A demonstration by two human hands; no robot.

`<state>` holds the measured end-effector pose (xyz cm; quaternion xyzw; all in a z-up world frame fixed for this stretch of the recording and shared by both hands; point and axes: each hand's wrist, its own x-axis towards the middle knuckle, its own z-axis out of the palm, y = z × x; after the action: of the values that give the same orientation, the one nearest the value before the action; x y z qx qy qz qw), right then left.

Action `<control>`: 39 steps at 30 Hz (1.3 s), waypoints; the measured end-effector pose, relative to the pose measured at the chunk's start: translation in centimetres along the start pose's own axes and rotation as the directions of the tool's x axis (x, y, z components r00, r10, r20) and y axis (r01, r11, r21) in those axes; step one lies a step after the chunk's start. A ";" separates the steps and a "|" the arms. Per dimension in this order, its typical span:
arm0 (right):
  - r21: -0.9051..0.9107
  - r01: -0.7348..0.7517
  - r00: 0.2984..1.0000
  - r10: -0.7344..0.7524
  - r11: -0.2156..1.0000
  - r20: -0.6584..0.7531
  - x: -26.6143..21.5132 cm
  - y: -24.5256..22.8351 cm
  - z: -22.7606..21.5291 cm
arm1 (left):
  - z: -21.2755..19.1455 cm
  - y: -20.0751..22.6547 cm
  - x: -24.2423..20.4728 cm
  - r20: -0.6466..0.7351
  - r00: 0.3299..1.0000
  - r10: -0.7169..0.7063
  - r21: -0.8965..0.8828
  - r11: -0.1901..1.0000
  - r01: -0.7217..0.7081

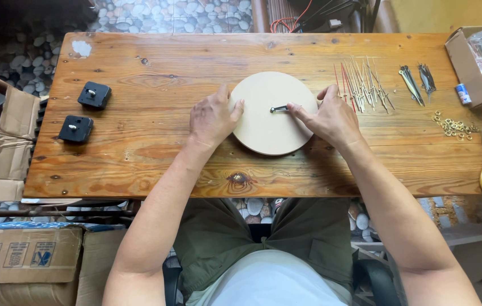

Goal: The person assembles a clock by attaching the hour, minute, and second hands to a round wooden clock face. They carefully align each hand and secure it with a nut, then lift the face to show the completed assembly.

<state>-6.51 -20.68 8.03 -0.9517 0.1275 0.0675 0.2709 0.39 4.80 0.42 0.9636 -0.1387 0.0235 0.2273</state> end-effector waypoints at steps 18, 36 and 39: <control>-0.067 -0.017 1.000 0.018 0.998 0.011 0.6 0.3 0.5 | 1.3 -0.5 0.3 -0.097 0.994 0.057 0.064 0.997 -0.051; -0.075 0.017 1.000 -0.018 0.997 -0.009 1.3 1.6 1.2 | 2.3 4.8 0.1 -0.200 0.661 0.723 0.257 0.690 -0.676; -0.065 0.000 1.000 0.000 0.998 0.010 1.1 0.9 0.7 | 2.3 4.9 0.3 -0.213 0.653 0.727 0.252 0.687 -0.682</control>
<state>-5.75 -21.30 6.75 -0.9596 0.1239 0.0764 0.2407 -0.73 -0.50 0.48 0.8328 -0.4643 0.2640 0.1453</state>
